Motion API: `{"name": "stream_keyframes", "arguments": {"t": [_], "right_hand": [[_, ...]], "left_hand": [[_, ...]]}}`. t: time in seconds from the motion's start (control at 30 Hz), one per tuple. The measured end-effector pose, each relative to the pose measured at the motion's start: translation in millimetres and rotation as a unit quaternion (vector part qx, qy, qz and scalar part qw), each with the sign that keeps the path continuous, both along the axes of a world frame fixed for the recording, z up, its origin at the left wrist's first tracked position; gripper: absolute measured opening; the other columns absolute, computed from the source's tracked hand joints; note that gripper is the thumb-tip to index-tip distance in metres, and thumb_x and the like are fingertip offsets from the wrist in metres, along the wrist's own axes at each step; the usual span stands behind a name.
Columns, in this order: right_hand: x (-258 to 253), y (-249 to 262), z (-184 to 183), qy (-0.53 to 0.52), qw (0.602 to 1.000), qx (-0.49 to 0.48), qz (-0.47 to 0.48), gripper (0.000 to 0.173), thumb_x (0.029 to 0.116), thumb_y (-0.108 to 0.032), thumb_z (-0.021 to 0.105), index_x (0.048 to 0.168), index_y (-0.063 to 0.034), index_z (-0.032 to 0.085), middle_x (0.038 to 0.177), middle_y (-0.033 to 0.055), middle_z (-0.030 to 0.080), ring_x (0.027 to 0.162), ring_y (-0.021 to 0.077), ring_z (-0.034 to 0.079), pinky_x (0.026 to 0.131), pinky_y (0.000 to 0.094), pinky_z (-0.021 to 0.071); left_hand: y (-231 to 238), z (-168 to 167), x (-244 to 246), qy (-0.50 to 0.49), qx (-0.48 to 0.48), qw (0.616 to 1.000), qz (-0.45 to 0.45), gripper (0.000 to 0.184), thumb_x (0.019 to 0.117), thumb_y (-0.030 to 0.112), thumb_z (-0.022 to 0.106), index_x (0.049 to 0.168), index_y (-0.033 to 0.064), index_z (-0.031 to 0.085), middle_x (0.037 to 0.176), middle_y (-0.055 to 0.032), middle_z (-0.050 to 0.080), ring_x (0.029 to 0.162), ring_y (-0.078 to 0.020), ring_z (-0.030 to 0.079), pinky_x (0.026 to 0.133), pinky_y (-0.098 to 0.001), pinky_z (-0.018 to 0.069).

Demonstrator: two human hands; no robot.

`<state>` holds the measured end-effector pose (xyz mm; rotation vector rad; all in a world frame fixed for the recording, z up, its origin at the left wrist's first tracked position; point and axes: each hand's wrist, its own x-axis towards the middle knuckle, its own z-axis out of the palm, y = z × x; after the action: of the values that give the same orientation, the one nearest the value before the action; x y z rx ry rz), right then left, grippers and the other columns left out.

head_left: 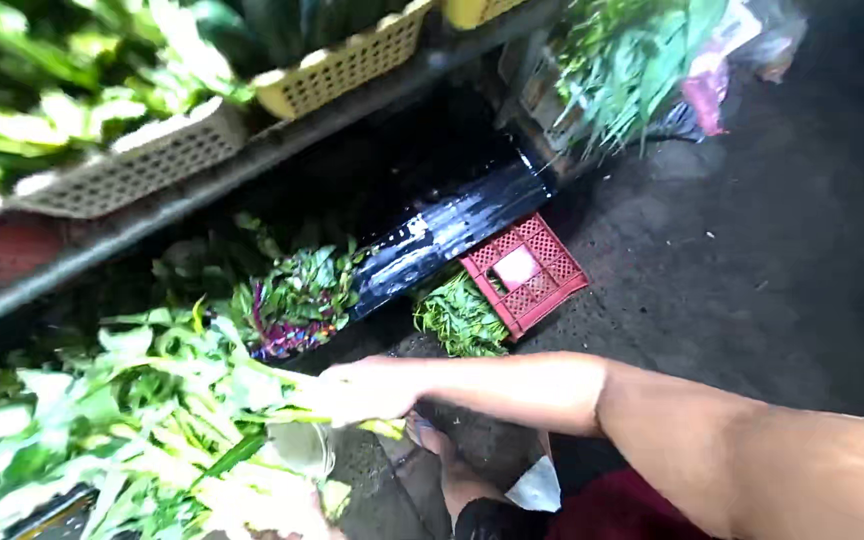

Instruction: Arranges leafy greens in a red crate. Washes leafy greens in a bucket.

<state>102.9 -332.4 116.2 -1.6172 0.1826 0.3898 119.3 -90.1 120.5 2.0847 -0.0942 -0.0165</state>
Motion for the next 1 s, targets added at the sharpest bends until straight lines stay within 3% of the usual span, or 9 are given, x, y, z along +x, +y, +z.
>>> {"name": "stream_keyframes", "arguments": {"t": [0.1, 0.2, 0.3, 0.37, 0.47, 0.6, 0.7, 0.8, 1.0], "right_hand": [[-67.6, -112.0, 14.1, -0.008, 0.995, -0.032, -0.094, 0.059, 0.0956, -0.028, 0.074, 0.148, -0.0114, 0.051, 0.126, 0.0171, 0.067, 0.112, 0.0291, 0.067, 0.098, 0.0543, 0.0543], [-131.7, -214.2, -20.3, 0.017, 0.975, -0.07, -0.211, 0.058, 0.0981, -0.027, 0.071, 0.15, -0.0179, 0.048, 0.121, 0.0139, 0.069, 0.103, 0.0247, 0.069, 0.091, 0.0507, 0.058], [-178.5, -313.3, -123.1, 0.022, 0.927, -0.128, -0.351, 0.065, 0.096, -0.028, 0.073, 0.154, -0.0167, 0.045, 0.129, 0.0158, 0.066, 0.108, 0.0273, 0.069, 0.094, 0.0531, 0.0577], [-198.3, -377.5, -198.0, 0.055, 0.888, -0.182, -0.419, 0.067, 0.097, -0.03, 0.072, 0.156, -0.0183, 0.042, 0.135, 0.0184, 0.064, 0.117, 0.0324, 0.067, 0.1, 0.0586, 0.054], [-218.2, -431.1, -276.8, 0.152, 0.837, -0.227, -0.474, 0.067, 0.0975, -0.033, 0.069, 0.157, -0.0223, 0.04, 0.139, 0.0199, 0.062, 0.126, 0.038, 0.061, 0.105, 0.0658, 0.0478], [-233.0, -418.8, -280.4, 0.147, 0.828, -0.278, -0.465, 0.07, 0.0984, -0.03, 0.067, 0.16, -0.0205, 0.035, 0.144, 0.0154, 0.06, 0.13, 0.034, 0.06, 0.109, 0.0605, 0.0477], [-250.6, -416.1, -284.2, 0.134, 0.841, -0.278, -0.445, 0.069, 0.1006, -0.031, 0.063, 0.162, -0.0192, 0.034, 0.145, 0.0159, 0.058, 0.133, 0.0338, 0.058, 0.111, 0.0583, 0.0457], [-254.7, -428.5, -279.9, 0.155, 0.847, -0.249, -0.443, 0.069, 0.0991, -0.03, 0.066, 0.161, -0.0234, 0.036, 0.143, 0.0157, 0.061, 0.132, 0.0347, 0.058, 0.111, 0.0598, 0.0458], [-259.2, -423.1, -269.0, 0.167, 0.837, -0.266, -0.449, 0.071, 0.0993, -0.035, 0.067, 0.161, -0.0188, 0.037, 0.146, 0.015, 0.058, 0.137, 0.0332, 0.055, 0.115, 0.0571, 0.0423]], "left_hand": [[-123.2, -2.0, -40.2, -0.035, -0.069, 0.995, -0.061, 0.082, 0.0943, 0.02, 0.068, 0.155, -0.0105, 0.022, 0.149, -0.0222, 0.046, 0.131, -0.0106, 0.051, 0.109, -0.0246, 0.0449], [-246.0, -60.6, -65.7, -0.03, -0.151, 0.977, -0.151, 0.084, 0.0929, 0.019, 0.069, 0.156, -0.0107, 0.021, 0.144, -0.0235, 0.049, 0.121, -0.0112, 0.059, 0.1, -0.0258, 0.0526], [-371.2, -158.3, -82.3, -0.042, -0.153, 0.959, -0.235, 0.077, 0.0925, 0.016, 0.068, 0.153, -0.0106, 0.029, 0.152, -0.0291, 0.04, 0.136, -0.0264, 0.049, 0.112, -0.0371, 0.0461], [-454.4, -228.9, -98.1, -0.063, -0.095, 0.953, -0.282, 0.073, 0.0924, 0.015, 0.067, 0.154, -0.0048, 0.034, 0.156, -0.0272, 0.036, 0.141, -0.0322, 0.043, 0.114, -0.043, 0.0427], [-542.9, -305.9, -133.1, 0.023, 0.019, 0.946, -0.322, 0.093, 0.0867, 0.017, 0.076, 0.163, 0.007, 0.023, 0.161, -0.0216, 0.036, 0.143, -0.0325, 0.044, 0.115, -0.0456, 0.044], [-571.6, -309.5, -175.8, 0.123, 0.033, 0.942, -0.309, 0.106, 0.0899, 0.024, 0.078, 0.165, 0.0083, 0.005, 0.166, -0.0205, 0.028, 0.15, -0.0284, 0.036, 0.123, -0.0403, 0.0338], [-568.6, -309.0, -174.3, 0.123, 0.041, 0.936, -0.328, 0.101, 0.0898, 0.027, 0.078, 0.165, 0.0065, 0.013, 0.163, -0.0211, 0.033, 0.147, -0.0282, 0.039, 0.121, -0.041, 0.036], [-578.3, -307.3, -149.9, 0.161, 0.034, 0.928, -0.333, 0.098, 0.0836, 0.021, 0.082, 0.16, 0.0072, 0.022, 0.151, -0.0203, 0.048, 0.135, -0.0265, 0.054, 0.111, -0.044, 0.049], [-572.8, -298.1, -136.4, 0.177, 0.056, 0.901, -0.393, 0.107, 0.079, 0.025, 0.087, 0.16, 0.0077, 0.019, 0.147, -0.0213, 0.052, 0.13, -0.028, 0.058, 0.108, -0.0466, 0.0519]]}}
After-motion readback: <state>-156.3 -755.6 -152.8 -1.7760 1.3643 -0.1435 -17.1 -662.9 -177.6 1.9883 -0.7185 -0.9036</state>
